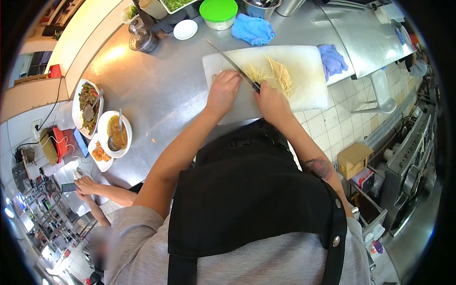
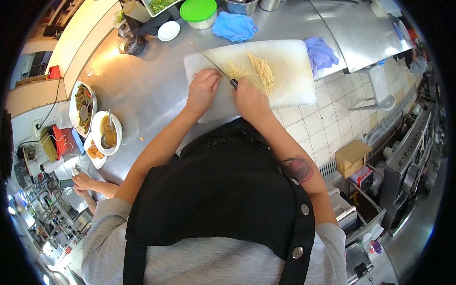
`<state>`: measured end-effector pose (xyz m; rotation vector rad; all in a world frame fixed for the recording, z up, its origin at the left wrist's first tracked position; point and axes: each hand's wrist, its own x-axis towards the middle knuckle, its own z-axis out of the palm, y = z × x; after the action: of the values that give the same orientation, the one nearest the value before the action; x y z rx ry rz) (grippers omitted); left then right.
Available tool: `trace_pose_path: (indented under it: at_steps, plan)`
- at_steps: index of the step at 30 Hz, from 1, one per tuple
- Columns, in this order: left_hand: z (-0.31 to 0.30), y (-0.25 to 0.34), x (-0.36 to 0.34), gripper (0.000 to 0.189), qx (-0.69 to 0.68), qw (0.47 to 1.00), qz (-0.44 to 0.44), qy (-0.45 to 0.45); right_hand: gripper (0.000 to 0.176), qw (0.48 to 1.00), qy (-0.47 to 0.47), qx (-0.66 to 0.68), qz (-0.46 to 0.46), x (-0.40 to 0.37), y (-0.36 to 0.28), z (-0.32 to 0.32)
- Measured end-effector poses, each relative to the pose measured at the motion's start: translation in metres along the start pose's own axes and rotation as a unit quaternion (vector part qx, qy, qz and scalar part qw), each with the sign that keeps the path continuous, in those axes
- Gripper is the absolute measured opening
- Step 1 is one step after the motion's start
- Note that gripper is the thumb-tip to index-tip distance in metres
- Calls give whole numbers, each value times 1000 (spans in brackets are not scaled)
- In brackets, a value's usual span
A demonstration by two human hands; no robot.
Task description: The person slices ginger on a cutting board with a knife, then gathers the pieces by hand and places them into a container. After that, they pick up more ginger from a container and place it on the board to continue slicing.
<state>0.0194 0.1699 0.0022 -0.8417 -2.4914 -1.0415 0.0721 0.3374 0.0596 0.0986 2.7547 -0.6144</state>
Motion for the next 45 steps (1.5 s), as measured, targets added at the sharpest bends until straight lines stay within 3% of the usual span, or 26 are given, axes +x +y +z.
trace_pose_path:
  at_steps: [13,22,28,37,45]
  plan:
    - [-1,1,-1,7,0,1000,5,15,28,993,-83,22,85,-55,11,-17]
    - [-2,2,0,8,10,1000,4,-6,30,1000,8,-2,18,-12,-3,4]
    - [-2,2,-2,9,11,1000,2,-1,30,999,11,-29,24,-13,-6,-14]
    - [-1,1,-1,8,13,1000,7,5,30,994,-78,38,67,-44,10,-12]
    - [-2,1,0,7,-4,1000,0,6,29,1000,3,21,18,-12,-2,4]
